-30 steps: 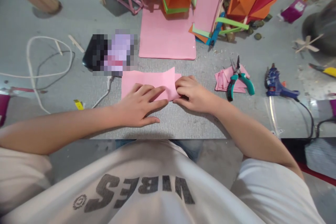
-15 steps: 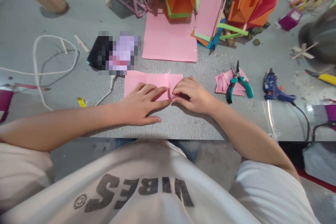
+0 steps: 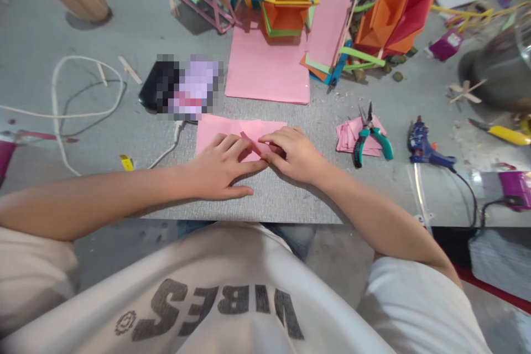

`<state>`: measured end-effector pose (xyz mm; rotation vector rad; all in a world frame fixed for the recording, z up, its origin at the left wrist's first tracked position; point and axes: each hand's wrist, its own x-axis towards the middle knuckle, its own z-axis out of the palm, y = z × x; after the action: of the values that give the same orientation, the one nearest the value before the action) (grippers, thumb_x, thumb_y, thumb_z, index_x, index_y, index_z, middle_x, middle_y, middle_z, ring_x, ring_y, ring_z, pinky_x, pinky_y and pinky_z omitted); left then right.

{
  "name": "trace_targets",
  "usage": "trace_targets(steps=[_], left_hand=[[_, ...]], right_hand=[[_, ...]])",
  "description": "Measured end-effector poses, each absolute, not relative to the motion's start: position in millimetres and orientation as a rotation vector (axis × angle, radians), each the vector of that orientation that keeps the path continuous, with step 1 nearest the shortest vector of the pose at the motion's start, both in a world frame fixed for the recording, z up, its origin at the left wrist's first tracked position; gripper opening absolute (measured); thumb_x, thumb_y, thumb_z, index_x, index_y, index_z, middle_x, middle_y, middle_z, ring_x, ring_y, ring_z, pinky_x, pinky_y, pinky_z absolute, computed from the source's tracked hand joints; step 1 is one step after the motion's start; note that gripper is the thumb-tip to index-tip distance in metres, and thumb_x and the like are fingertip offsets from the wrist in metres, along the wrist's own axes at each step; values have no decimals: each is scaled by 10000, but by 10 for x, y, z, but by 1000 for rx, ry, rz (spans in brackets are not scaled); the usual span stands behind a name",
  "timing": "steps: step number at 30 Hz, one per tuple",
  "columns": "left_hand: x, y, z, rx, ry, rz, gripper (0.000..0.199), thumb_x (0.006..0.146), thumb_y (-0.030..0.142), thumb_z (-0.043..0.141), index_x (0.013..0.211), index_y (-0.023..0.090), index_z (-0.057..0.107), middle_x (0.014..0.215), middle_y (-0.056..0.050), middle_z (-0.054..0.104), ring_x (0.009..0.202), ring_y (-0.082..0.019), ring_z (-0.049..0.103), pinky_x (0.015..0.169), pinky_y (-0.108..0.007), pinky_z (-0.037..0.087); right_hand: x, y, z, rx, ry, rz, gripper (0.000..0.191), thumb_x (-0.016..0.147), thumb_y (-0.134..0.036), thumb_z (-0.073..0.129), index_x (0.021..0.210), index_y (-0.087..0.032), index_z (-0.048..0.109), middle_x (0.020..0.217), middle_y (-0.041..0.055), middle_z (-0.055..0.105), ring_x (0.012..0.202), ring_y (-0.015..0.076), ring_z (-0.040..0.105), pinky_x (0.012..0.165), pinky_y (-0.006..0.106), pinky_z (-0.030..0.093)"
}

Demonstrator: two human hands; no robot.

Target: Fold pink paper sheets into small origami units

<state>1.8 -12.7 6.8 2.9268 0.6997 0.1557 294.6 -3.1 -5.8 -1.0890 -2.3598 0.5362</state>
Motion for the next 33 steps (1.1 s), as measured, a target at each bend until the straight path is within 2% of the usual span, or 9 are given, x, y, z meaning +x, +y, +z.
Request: trace_targets(steps=[3,6,13,17,21,26,33], left_hand=[[10,-132,71,2916,697,163,772,1085,751,662,1719,312,621,1486,-228,626,1335,-446,556,1108,-622,484],[-5,-150,56,2923,713,194,764,1083,738,668,1699,287,644,1488,-243,609,1338,-462,571,1097,-637,507],[-10,-177,48,2910,795,221,808,1023,744,751,1667,263,670,1658,-280,525,1387,-498,592,1090,-657,541],[-3,-183,90,2931,798,190,798,1042,711,743,1693,259,652,1735,-291,505,1425,-496,587,1113,-649,529],[-3,-191,104,2948,802,167,823,1058,730,708,1723,252,625,1675,-295,578,1421,-490,585,1122,-651,518],[-6,-196,98,2948,808,174,850,1054,739,712,1724,224,621,1641,-310,607,1412,-499,587,1103,-645,515],[-3,-197,147,2920,840,146,755,1039,757,717,1558,208,698,1644,-286,615,1415,-488,572,1112,-632,492]], right_hand=[[2919,-6,-43,-1130,-2346,595,235,1119,-429,732,1249,-262,835,947,54,813,906,272,714,927,464,473],[2898,3,-8,-1120,-2357,658,282,1147,-471,701,1262,-262,851,958,60,827,940,279,719,940,467,458],[2845,-31,-6,-1165,-2355,611,388,1191,-527,635,1262,-227,871,968,83,839,983,293,728,964,484,444],[2847,-33,-14,-1143,-2361,631,388,1194,-541,640,1335,-263,872,1024,70,853,1019,284,738,987,484,449],[2853,-36,0,-1141,-2373,673,391,1201,-528,624,1424,-307,857,1057,66,841,1044,283,733,1039,497,449],[2863,-42,-21,-1240,-2358,616,423,1171,-560,660,1435,-291,852,1063,87,768,1103,318,704,1055,525,431],[2885,-27,-60,-1248,-2323,625,461,1134,-646,692,1406,-297,820,1137,94,814,1125,332,693,1065,529,421]])
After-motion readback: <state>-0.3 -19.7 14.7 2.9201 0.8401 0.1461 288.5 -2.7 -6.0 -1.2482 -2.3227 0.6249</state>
